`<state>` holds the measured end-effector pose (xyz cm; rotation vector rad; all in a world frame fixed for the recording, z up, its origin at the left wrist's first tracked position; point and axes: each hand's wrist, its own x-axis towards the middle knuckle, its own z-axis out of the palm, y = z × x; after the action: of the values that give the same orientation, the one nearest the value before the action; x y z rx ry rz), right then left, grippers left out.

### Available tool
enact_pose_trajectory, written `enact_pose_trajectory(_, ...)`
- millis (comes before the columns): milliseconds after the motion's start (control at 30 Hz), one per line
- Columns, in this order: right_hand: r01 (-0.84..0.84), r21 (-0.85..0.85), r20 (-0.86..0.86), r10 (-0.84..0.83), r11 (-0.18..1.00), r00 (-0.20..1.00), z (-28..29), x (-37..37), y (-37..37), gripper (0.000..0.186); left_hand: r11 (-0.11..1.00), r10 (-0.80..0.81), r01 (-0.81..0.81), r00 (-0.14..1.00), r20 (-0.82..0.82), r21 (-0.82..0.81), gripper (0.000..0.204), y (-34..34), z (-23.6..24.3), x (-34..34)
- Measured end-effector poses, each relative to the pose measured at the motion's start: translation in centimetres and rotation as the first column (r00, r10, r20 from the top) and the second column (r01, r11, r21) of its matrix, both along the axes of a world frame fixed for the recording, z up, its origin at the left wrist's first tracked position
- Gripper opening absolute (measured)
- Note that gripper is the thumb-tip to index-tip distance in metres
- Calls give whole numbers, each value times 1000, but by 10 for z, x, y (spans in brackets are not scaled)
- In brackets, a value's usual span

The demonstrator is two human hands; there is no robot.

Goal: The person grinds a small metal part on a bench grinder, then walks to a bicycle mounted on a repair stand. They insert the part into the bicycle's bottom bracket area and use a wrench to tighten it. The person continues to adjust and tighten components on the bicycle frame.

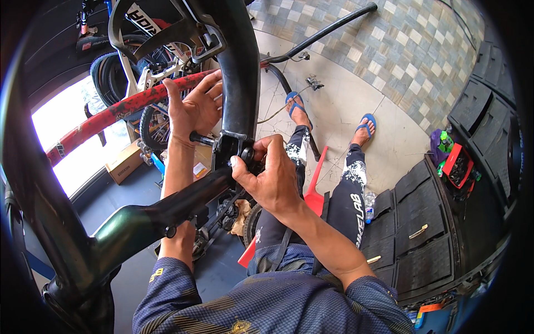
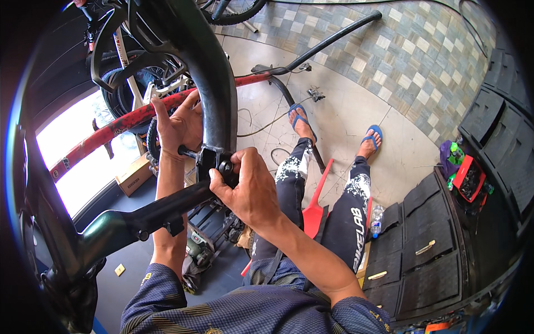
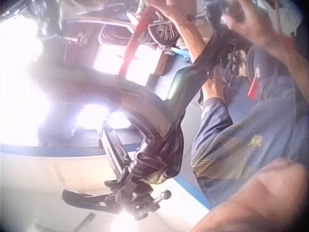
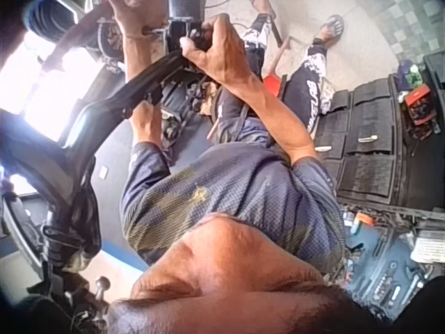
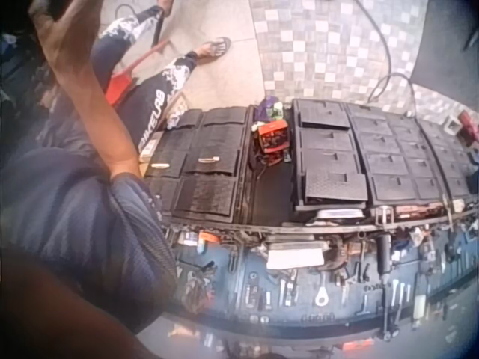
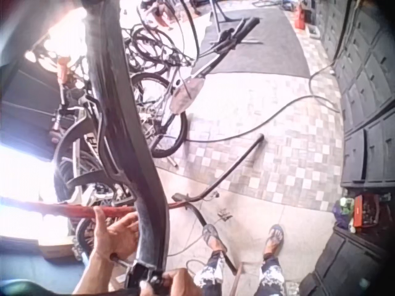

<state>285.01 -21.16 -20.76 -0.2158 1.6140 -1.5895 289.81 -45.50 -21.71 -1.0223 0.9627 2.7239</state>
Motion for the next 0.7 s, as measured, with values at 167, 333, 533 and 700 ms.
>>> enact_pose_trajectory(167, 13, -3, -19, -13, 1000, 1000, -3, 6, -1, 47, 998, -60, 59, 998, 28, 34, 123, 5, 4, -2)
enact_pose_trajectory(333, 30, -32, -72, -32, 999, 997, -5, 8, -1, 46, 995, -101, 103, 990, 100, -14, 123, 9, 6, -3)
enact_pose_trajectory(533, 30, -58, -97, -36, 998, 995, -3, 8, 2, 46, 990, -130, 137, 983, 130, -44, 129, 3, 0, -5)
enact_pose_trajectory(700, 62, -76, -121, -71, 995, 990, -6, 12, 0, 46, 970, -231, 235, 970, 71, -54, 135, 5, 2, -4)
